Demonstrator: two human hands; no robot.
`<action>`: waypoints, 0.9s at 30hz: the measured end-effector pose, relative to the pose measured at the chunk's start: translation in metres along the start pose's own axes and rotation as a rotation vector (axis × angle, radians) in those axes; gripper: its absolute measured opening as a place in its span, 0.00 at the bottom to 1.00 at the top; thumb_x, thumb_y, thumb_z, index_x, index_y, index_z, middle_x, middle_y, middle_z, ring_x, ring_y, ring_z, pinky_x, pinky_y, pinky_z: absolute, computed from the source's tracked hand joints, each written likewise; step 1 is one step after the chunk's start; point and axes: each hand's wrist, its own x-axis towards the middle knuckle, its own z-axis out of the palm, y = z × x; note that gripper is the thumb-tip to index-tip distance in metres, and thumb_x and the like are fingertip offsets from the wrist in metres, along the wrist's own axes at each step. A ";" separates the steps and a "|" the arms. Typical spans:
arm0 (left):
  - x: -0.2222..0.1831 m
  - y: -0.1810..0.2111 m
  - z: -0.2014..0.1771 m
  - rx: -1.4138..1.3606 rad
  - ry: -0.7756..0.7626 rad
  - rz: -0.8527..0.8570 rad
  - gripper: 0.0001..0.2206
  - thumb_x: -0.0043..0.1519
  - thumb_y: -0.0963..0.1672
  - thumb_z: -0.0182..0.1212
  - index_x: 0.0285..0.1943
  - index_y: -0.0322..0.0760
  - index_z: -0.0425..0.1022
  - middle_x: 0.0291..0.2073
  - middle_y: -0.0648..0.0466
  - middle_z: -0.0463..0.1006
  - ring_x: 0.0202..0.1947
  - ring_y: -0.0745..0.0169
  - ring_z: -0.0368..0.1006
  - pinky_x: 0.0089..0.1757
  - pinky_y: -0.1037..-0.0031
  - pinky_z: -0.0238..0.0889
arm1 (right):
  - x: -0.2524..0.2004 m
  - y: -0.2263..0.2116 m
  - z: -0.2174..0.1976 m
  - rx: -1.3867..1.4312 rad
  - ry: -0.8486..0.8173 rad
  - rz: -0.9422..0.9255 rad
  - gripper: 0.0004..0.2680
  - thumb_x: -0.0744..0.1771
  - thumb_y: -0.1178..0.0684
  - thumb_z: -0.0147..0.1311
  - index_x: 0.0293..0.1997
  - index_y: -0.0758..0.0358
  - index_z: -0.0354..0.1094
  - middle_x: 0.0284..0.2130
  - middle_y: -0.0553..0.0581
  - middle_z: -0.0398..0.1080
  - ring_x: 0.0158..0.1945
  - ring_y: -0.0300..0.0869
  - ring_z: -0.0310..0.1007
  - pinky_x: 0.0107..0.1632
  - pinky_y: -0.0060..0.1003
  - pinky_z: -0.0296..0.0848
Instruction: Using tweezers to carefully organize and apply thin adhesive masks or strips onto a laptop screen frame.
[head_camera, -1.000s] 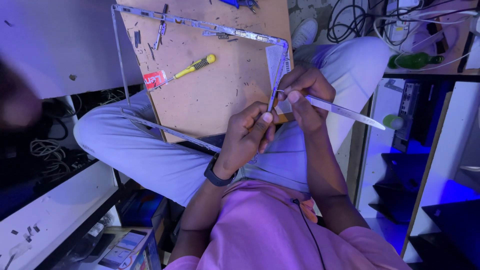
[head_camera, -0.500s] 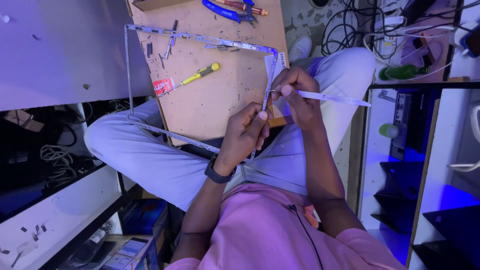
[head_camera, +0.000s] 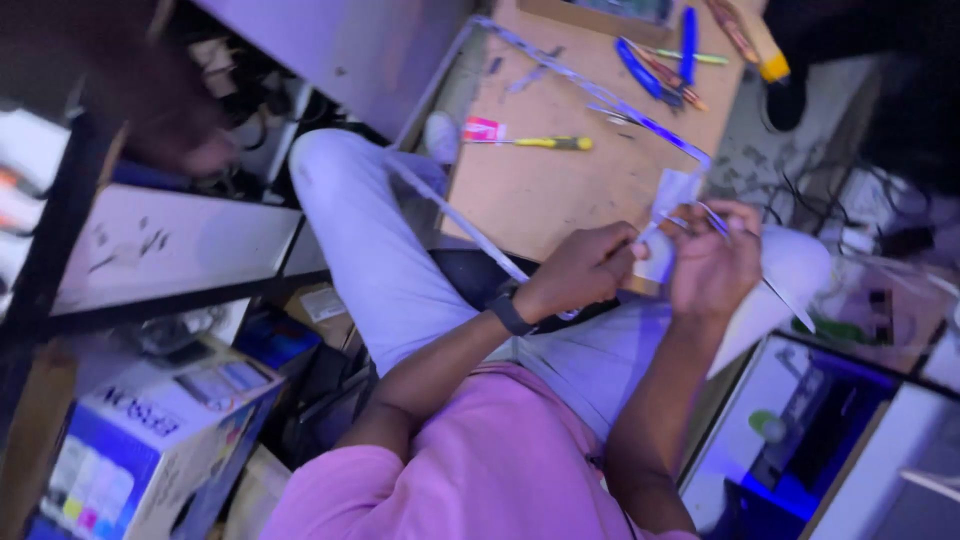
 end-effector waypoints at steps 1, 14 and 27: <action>-0.003 0.007 0.000 0.022 -0.007 -0.035 0.10 0.63 0.45 0.52 0.39 0.35 0.75 0.20 0.56 0.75 0.17 0.65 0.71 0.25 0.73 0.66 | 0.001 -0.002 -0.004 0.055 0.032 0.008 0.09 0.70 0.51 0.46 0.55 0.60 0.65 0.52 0.63 0.70 0.51 0.50 0.76 0.51 0.47 0.80; 0.057 -0.107 0.024 0.659 0.358 0.316 0.12 0.54 0.47 0.51 0.38 0.39 0.77 0.28 0.48 0.85 0.27 0.39 0.77 0.33 0.52 0.65 | 0.016 0.025 0.035 -0.311 -0.050 0.129 0.20 0.68 0.56 0.40 0.70 0.65 0.63 0.32 0.54 0.76 0.36 0.40 0.78 0.50 0.29 0.80; -0.133 -0.024 -0.087 0.155 1.027 0.578 0.06 0.67 0.46 0.55 0.49 0.43 0.73 0.39 0.61 0.76 0.33 0.71 0.68 0.38 0.77 0.64 | 0.008 0.022 0.054 -0.272 -0.057 0.112 0.14 0.70 0.60 0.38 0.65 0.71 0.57 0.30 0.57 0.73 0.29 0.43 0.75 0.42 0.40 0.88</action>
